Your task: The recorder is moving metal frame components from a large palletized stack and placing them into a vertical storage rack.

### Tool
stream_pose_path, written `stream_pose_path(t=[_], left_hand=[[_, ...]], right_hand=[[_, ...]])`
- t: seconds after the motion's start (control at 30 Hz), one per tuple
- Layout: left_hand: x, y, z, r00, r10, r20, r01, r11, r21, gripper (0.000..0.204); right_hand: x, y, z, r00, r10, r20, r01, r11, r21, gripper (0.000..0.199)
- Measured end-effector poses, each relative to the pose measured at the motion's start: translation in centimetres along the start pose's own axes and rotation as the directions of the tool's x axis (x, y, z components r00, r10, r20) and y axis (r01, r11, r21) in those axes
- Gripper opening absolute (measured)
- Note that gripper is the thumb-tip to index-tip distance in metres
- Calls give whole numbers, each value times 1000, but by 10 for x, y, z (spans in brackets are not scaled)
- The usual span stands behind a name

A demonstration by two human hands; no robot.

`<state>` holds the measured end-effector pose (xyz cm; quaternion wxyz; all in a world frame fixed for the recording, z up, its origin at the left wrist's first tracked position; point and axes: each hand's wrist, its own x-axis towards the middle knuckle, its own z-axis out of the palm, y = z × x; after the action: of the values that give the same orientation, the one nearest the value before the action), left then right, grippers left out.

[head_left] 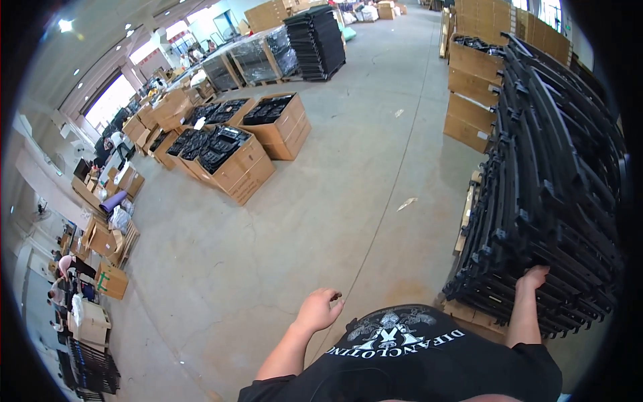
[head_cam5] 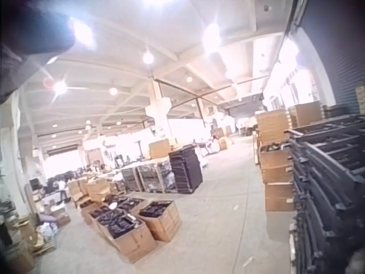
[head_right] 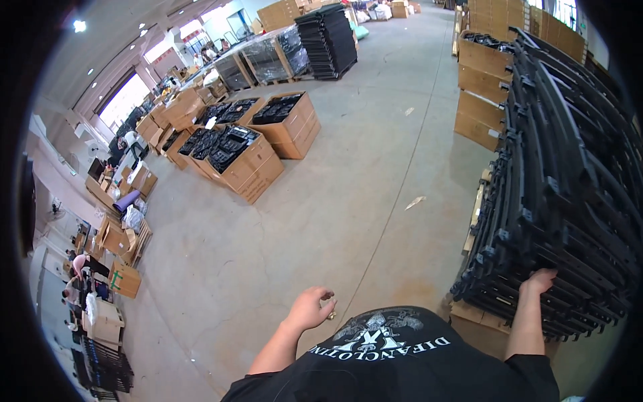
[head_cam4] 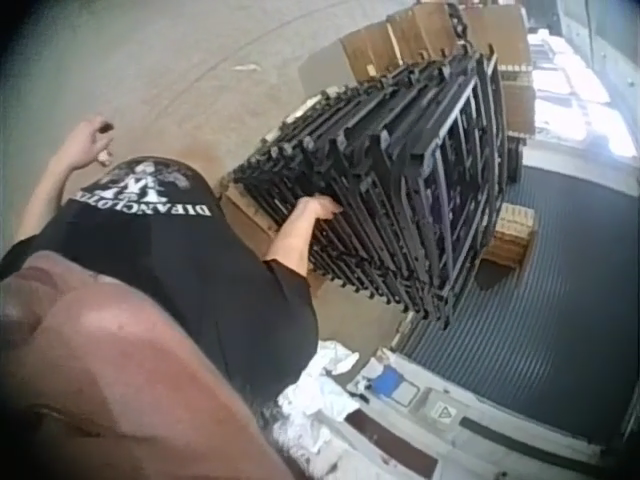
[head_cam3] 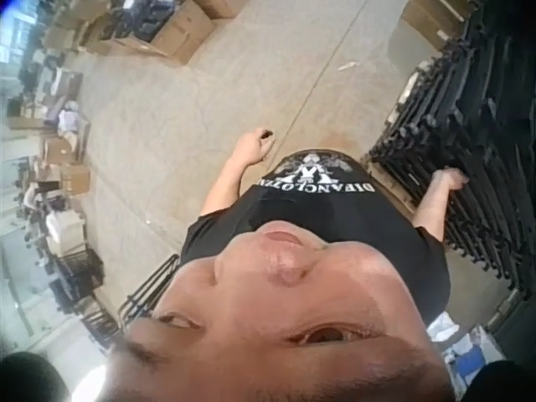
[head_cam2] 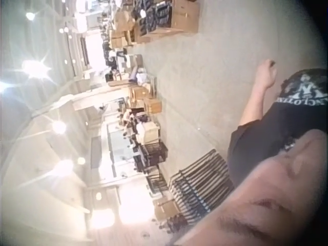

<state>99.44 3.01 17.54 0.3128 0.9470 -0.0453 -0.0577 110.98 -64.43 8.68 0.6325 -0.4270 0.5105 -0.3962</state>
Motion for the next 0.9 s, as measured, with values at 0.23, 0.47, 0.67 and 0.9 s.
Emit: stream_pose_path(t=[0.23, 0.47, 0.67, 0.9], left_hand=[[71, -44, 2, 991, -81, 108, 94, 988, -125, 30], [238, -49, -30, 983, -3, 184, -8, 998, 59, 29], [419, 56, -34, 929, 269, 253, -287, 957, 36, 27], [548, 186, -3, 744, 607, 280, -587, 794, -160, 25]], right_hand=[[14, 15, -4, 998, 9, -61, -9, 1000, -5, 55], [35, 63, -16, 963, -248, -104, 269, 903, 334, 26], [-15, 55, -1, 983, -87, -159, 116, 976, 186, 40], [-17, 38, 16, 894, -269, -360, 328, 938, 115, 39]])
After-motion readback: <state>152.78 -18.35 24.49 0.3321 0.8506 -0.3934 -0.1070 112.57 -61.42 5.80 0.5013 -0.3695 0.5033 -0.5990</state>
